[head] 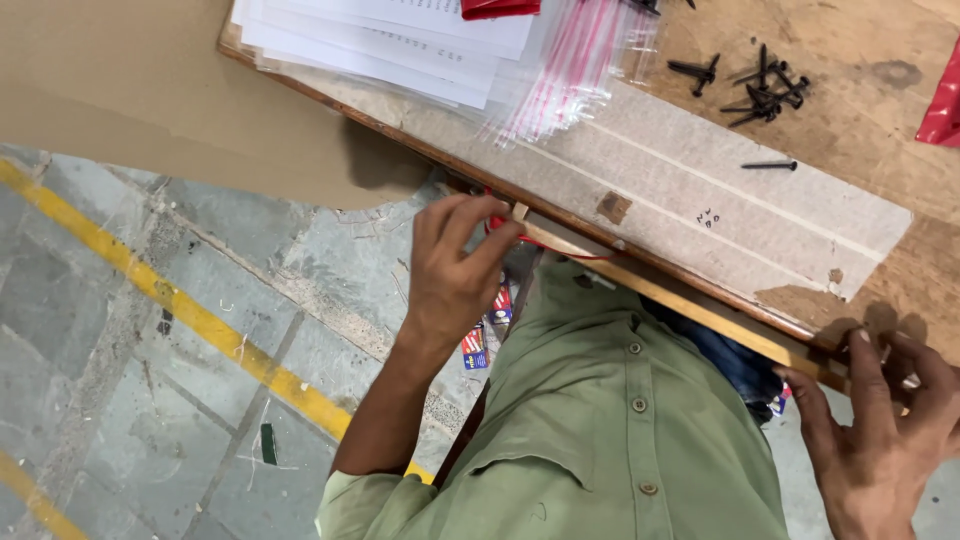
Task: Count out plastic fasteners and place them into small red bags, tying them with a ribbon.
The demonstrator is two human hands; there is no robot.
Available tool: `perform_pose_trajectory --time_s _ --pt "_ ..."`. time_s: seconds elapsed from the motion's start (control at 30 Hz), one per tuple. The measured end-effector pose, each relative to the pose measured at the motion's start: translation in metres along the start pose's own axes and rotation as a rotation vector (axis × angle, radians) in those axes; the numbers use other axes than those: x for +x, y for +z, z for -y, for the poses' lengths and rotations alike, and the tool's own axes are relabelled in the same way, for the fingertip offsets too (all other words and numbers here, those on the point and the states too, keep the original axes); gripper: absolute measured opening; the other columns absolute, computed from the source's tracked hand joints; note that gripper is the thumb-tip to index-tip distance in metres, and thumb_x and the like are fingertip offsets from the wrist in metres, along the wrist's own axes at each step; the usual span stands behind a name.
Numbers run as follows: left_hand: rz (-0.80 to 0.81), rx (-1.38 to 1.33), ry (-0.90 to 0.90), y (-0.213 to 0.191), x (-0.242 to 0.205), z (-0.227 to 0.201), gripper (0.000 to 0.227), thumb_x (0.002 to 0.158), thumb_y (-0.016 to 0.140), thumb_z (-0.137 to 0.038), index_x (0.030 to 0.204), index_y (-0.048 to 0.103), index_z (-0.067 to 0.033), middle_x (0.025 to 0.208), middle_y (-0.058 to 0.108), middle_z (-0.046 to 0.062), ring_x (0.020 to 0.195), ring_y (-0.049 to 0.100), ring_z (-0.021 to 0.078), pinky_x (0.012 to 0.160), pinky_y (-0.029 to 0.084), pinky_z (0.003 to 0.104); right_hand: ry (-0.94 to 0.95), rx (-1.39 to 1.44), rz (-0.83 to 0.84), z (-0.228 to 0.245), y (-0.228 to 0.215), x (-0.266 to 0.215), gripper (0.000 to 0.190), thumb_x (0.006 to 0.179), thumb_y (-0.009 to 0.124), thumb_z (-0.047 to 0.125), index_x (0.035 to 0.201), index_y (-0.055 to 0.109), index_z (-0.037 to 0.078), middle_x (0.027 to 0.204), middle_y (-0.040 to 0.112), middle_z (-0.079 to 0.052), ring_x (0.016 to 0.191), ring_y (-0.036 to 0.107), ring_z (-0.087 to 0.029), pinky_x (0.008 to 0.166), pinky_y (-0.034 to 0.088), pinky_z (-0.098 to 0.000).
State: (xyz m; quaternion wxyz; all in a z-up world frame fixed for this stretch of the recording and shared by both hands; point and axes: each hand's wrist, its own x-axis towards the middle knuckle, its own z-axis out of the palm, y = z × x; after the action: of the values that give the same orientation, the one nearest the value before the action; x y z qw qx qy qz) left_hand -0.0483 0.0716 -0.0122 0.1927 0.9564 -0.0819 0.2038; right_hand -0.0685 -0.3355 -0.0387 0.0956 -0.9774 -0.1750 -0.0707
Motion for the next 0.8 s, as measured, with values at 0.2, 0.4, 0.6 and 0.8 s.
perform_pose_trajectory --time_s 0.2,0.4,0.6,0.8 --pt "-0.078 -0.025 -0.060 -0.006 0.002 0.004 0.031 0.081 0.077 0.001 0.110 0.076 -0.0094 0.119 0.065 0.004 0.114 0.058 0.0284 0.097 0.050 0.043 0.212 0.343 0.030 0.005 0.001 0.011 0.057 0.090 0.083 0.007 0.140 0.060 -0.008 0.144 0.041 -0.027 0.122 0.059 -0.040 0.084 0.059 -0.0403" --pt "-0.054 -0.118 -0.025 0.007 -0.009 0.001 0.030 0.081 0.079 0.001 0.109 0.076 -0.0081 0.117 0.066 0.006 0.112 0.058 0.0299 0.094 0.051 0.044 0.064 -0.078 -0.108 0.014 0.007 0.025 0.056 0.088 0.095 0.015 0.136 0.069 0.001 0.136 0.047 -0.019 0.118 0.047 -0.038 0.100 0.044 -0.0504" --pt "-0.068 -0.164 0.037 0.037 -0.043 0.014 0.030 0.080 0.081 0.008 0.105 0.078 -0.0084 0.109 0.070 0.008 0.105 0.062 0.0320 0.093 0.052 0.043 0.207 0.098 -0.146 -0.008 0.043 0.009 0.054 0.091 0.084 0.010 0.142 0.065 0.009 0.138 0.052 -0.014 0.121 0.049 -0.029 0.101 0.043 -0.0479" --pt "-0.102 -0.107 -0.073 0.054 -0.074 0.030 0.026 0.087 0.082 0.007 0.103 0.077 -0.0127 0.110 0.068 0.003 0.106 0.061 0.0268 0.087 0.050 0.037 0.105 -0.023 -0.189 0.005 0.025 0.014 0.063 0.085 0.086 0.030 0.140 0.062 0.011 0.141 0.052 -0.015 0.127 0.042 -0.038 0.106 0.029 -0.0566"
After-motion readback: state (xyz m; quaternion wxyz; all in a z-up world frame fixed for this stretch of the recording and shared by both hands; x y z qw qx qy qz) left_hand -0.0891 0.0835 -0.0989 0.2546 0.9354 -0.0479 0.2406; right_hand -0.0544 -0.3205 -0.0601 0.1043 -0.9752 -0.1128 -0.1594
